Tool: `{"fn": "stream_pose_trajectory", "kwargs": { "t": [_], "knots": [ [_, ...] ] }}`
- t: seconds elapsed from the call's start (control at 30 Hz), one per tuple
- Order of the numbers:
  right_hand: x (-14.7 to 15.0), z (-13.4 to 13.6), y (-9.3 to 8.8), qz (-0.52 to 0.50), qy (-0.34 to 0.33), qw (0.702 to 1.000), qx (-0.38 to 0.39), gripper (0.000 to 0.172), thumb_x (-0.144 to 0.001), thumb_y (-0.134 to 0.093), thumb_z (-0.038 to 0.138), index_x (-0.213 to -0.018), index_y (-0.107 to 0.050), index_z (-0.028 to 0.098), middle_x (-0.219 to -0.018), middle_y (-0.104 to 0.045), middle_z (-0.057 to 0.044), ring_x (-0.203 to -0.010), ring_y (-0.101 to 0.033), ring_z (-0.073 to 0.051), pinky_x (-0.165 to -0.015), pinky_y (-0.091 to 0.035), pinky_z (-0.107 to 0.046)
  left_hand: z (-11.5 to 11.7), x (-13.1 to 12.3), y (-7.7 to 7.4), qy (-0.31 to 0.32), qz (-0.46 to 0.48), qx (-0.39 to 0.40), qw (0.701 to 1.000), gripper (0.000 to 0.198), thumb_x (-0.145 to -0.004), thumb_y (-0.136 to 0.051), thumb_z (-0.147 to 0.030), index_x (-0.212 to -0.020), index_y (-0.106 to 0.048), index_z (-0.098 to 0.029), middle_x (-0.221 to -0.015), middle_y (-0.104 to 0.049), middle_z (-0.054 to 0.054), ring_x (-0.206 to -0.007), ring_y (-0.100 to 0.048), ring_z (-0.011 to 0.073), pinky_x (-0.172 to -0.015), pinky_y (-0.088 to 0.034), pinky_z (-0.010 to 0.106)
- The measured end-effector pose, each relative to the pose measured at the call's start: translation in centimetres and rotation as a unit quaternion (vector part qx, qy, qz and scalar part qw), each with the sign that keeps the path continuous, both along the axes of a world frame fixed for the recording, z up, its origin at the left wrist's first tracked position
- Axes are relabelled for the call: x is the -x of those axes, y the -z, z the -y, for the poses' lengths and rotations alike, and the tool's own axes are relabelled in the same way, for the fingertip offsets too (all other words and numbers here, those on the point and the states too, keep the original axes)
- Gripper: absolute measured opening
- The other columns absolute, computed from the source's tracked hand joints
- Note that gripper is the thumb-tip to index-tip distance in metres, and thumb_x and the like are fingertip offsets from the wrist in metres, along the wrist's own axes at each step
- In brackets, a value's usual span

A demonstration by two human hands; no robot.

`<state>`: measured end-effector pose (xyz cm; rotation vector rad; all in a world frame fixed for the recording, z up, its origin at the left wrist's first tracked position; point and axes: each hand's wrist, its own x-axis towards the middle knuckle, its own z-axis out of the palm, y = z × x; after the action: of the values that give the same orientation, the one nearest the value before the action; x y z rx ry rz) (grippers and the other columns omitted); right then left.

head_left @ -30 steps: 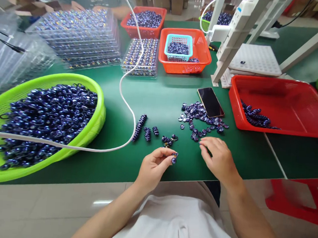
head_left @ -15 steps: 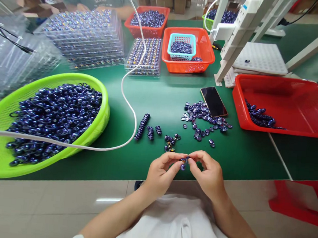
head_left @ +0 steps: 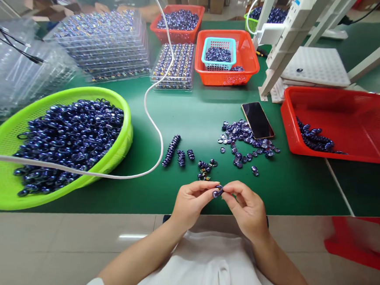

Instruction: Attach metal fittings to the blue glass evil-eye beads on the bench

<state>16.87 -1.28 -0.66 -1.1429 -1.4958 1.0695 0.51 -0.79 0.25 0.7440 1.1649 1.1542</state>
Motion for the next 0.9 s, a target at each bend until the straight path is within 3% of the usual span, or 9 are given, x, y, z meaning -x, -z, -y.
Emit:
{"fn": "stream_pose_trajectory", "kwargs": {
  "t": [0.13,0.3,0.6,0.77,0.9],
  "knots": [
    [0.09,0.10,-0.14,0.003,0.008,1.000,0.022,0.008,-0.092,-0.063,0.028,-0.099,-0.067,0.024,-0.090,-0.070,-0.003,-0.078,-0.068,-0.015,-0.071,-0.058,-0.026,0.10,0.18,-0.40,0.005,-0.040,-0.034,0.999,0.019,-0.071,-0.084,-0.031,-0.086,-0.082,-0.020,-0.087,-0.080,0.008,-0.079,-0.075,0.0215,-0.075,-0.062,0.031],
    [0.15,-0.05,-0.47,0.011,0.005,1.000,0.019,0.009,-0.093,-0.062,0.027,-0.098,-0.069,0.024,-0.089,-0.071,-0.002,-0.077,-0.068,-0.015,-0.070,-0.057,-0.025,0.30,0.32,-0.35,0.015,-0.089,-0.119,0.989,0.012,-0.080,-0.077,-0.022,-0.090,-0.082,-0.023,-0.087,-0.080,0.006,-0.077,-0.073,0.0180,-0.072,-0.059,0.027],
    [0.07,0.12,-0.47,0.034,0.020,0.999,-0.005,0.010,-0.094,-0.061,0.022,-0.099,-0.068,0.025,-0.088,-0.070,0.000,-0.076,-0.067,-0.013,-0.068,-0.055,-0.023,0.70,0.49,-0.22,0.046,-0.144,-0.254,0.955,0.024,-0.087,-0.067,-0.011,-0.103,-0.079,-0.025,-0.098,-0.078,0.007,-0.087,-0.071,0.0187,-0.080,-0.057,0.031],
    [0.17,0.23,-0.15,0.073,0.031,0.995,-0.061,0.016,-0.093,-0.060,0.017,-0.106,-0.067,0.025,-0.091,-0.071,-0.001,-0.080,-0.067,-0.015,-0.075,-0.055,-0.026,0.90,0.55,0.15,0.051,-0.147,-0.251,0.955,0.023,-0.083,-0.072,-0.013,-0.104,-0.077,-0.022,-0.093,-0.077,0.007,-0.082,-0.070,0.0188,-0.077,-0.056,0.031],
    [0.28,0.22,0.03,0.037,-0.010,0.999,-0.030,0.021,-0.093,-0.060,0.019,-0.113,-0.066,0.025,-0.096,-0.068,-0.003,-0.085,-0.067,-0.016,-0.076,-0.056,-0.027,0.84,0.54,0.30,0.052,-0.141,-0.224,0.963,0.014,-0.085,-0.071,-0.014,-0.096,-0.076,-0.020,-0.089,-0.076,0.006,-0.079,-0.069,0.0164,-0.074,-0.055,0.026]
  ]
}}
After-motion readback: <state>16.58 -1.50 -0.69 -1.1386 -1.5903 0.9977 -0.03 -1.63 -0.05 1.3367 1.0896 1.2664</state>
